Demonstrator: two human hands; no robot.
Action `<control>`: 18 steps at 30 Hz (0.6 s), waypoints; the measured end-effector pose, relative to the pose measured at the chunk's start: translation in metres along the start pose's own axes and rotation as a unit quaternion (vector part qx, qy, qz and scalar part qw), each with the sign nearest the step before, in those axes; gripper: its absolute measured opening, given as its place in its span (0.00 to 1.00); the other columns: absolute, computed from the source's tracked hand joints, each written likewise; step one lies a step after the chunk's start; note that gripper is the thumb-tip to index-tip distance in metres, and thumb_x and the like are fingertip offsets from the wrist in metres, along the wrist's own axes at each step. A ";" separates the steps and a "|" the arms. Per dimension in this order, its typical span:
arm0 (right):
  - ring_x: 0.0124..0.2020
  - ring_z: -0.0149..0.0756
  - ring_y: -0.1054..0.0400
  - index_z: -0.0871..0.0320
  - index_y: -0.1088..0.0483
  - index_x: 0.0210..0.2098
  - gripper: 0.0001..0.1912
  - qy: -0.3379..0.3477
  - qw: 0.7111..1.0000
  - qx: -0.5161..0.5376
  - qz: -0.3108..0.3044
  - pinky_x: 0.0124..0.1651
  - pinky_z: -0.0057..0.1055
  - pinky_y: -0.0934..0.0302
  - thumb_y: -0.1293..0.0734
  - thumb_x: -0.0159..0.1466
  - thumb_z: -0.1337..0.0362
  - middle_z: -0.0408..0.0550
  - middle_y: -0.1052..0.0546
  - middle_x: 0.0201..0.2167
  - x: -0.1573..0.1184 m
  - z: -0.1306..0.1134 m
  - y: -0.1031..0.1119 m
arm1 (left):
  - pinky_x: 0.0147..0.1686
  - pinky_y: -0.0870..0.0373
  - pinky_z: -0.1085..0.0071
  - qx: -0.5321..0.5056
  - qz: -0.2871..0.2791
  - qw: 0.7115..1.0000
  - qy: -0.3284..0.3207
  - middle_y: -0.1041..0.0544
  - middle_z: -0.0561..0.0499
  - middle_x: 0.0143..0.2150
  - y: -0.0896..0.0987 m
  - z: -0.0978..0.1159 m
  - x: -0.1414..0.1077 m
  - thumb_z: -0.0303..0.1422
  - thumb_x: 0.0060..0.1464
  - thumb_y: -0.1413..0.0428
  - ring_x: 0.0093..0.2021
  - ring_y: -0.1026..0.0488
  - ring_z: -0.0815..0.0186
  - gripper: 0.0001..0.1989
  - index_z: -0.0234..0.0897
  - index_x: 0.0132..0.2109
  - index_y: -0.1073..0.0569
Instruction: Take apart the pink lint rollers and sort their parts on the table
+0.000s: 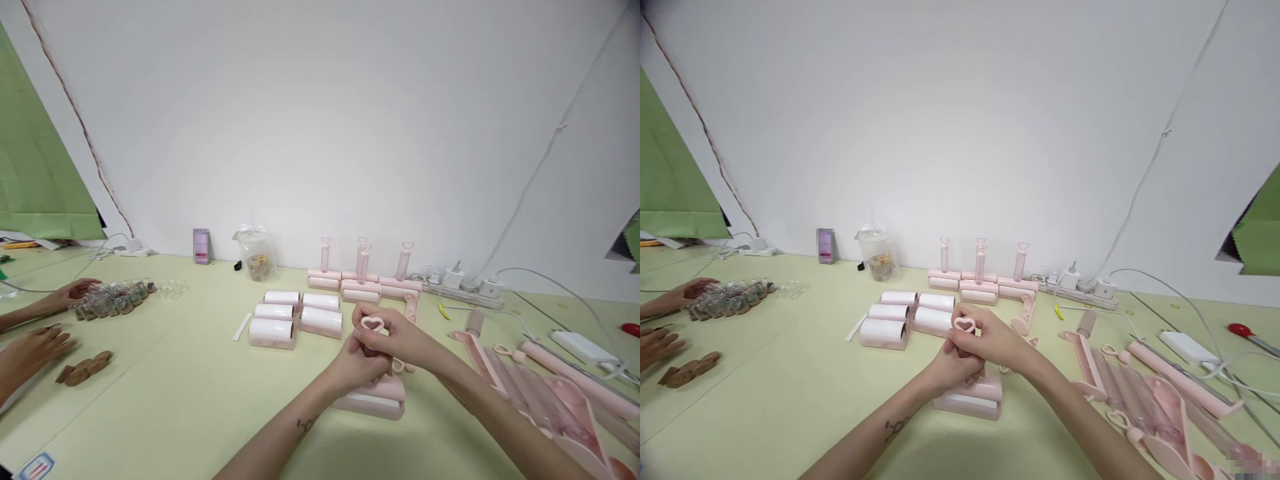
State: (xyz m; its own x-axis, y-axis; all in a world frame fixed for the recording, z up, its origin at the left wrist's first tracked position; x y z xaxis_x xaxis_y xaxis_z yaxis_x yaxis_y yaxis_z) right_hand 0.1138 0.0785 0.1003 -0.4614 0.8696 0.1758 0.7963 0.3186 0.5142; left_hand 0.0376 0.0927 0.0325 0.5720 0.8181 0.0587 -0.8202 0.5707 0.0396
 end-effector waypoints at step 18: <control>0.48 0.35 0.39 0.51 0.31 0.46 0.23 0.006 0.981 0.015 -0.192 0.49 0.32 0.43 0.49 0.58 0.71 0.43 0.31 0.46 0.013 -0.005 -0.006 | 0.22 0.45 0.77 -0.022 0.023 0.999 -0.024 0.37 0.58 0.19 0.004 0.014 -0.003 0.22 0.31 0.50 0.27 0.34 0.68 0.05 0.36 0.19 0.35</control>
State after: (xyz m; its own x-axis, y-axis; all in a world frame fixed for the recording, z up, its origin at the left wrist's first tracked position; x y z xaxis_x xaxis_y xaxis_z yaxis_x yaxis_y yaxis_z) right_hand 0.1015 0.0859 0.1040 -0.7339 0.6791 -0.0169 0.5736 0.6328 0.5201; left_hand 0.0323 0.0918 0.0469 0.5321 0.8399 0.1070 -0.8442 0.5360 -0.0091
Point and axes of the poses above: each hand's wrist, its own x-axis towards the middle knuckle, its own y-axis out of the back of the hand, z = x × y, the point moved 3 cm from there along x, towards the middle knuckle
